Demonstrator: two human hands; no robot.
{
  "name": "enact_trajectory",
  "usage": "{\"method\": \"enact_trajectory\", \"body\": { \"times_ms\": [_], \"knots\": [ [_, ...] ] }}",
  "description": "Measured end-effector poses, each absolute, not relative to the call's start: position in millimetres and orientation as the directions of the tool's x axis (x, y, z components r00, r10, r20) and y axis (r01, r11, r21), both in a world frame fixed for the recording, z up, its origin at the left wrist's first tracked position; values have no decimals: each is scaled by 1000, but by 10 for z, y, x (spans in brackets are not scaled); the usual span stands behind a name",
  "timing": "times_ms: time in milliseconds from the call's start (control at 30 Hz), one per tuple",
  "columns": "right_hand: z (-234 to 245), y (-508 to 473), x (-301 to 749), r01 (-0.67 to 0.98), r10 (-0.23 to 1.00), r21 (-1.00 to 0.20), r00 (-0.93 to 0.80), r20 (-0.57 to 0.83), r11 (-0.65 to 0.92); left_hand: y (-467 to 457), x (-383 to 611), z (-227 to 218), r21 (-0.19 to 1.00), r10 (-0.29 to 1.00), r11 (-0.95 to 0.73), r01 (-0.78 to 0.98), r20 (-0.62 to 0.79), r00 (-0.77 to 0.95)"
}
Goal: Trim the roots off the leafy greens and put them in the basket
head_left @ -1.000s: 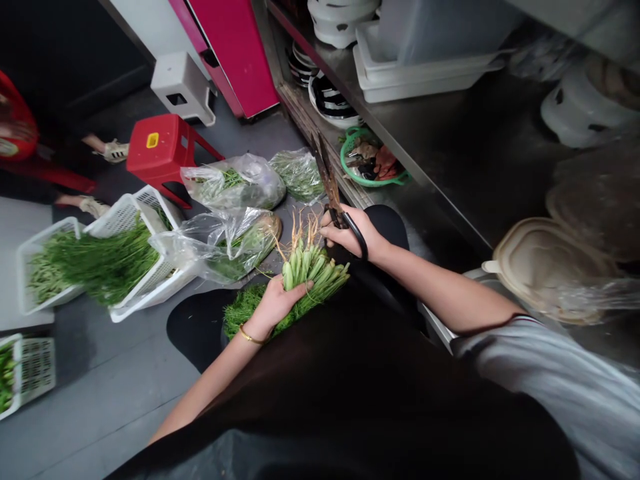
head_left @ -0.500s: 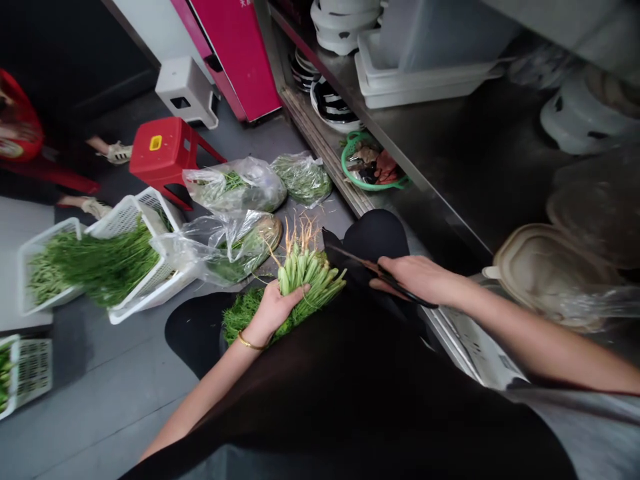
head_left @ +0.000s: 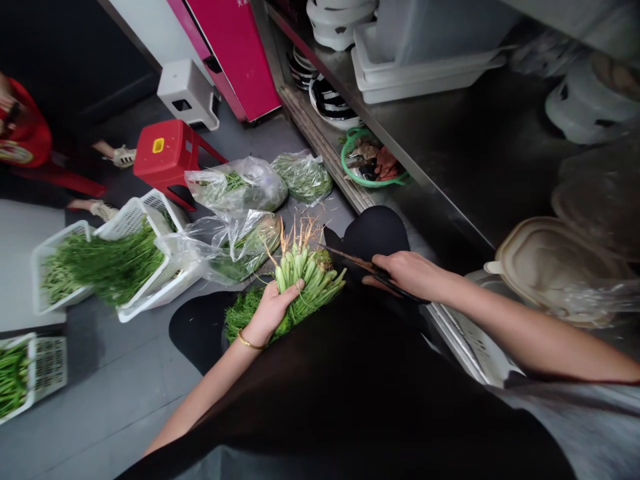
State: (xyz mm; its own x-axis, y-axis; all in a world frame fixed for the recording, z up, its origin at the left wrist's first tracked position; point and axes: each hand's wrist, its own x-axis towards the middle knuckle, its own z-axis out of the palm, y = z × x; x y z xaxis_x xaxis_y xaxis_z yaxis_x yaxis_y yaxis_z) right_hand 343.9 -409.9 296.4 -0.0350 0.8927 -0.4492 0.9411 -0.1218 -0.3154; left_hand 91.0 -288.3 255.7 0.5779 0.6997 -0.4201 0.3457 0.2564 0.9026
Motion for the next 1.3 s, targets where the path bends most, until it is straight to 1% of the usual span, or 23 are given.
{"method": "enact_trajectory", "body": {
  "times_ms": [100, 200, 433, 533, 600, 667, 767, 833, 900, 1000, 1167, 1300],
  "knots": [
    [2988, -4087, 3436, 953, 890, -286, -41, -453, -102, -2865, 888, 2505, 907, 704, 264, 328, -414, 577],
    [2986, -4040, 3414, 968, 886, -245, -60, -459, -61, -2856, 894, 2495, 906, 697, 244, 346, -412, 587],
    [3028, -3933, 3435, 981, 869, -192, -70, -489, -29, -2839, 898, 2489, 899, 661, 211, 383, -420, 622],
    [3045, -3952, 3470, 987, 886, -158, -64, -459, -10, -2836, 890, 2473, 905, 667, 207, 373, -409, 622],
    [3032, -3993, 3486, 989, 904, -146, -39, -426, -26, -2840, 889, 2468, 910, 691, 215, 355, -399, 604],
    [3005, -4049, 3497, 977, 921, -201, -8, -390, -77, -2849, 889, 2467, 916, 713, 239, 323, -391, 582],
    [2973, -4126, 3517, 913, 948, -379, 24, -319, -151, -2860, 884, 2466, 914, 712, 289, 285, -405, 574],
    [2973, -4151, 3529, 881, 947, -450, -6, -322, -148, -2864, 875, 2460, 909, 703, 315, 274, -417, 576],
    [2985, -4142, 3532, 885, 917, -448, -70, -392, -124, -2862, 862, 2449, 908, 703, 332, 256, -419, 575],
    [2998, -4079, 3512, 913, 869, -399, -129, -478, -84, -2851, 844, 2427, 917, 713, 322, 236, -399, 577],
    [2969, -3982, 3510, 929, 891, -369, -156, -427, -14, -2840, 816, 2401, 915, 687, 294, 277, -404, 604],
    [2947, -4013, 3548, 927, 895, -375, -157, -417, -12, -2865, 805, 2409, 928, 724, 297, 226, -373, 580]
  ]
}}
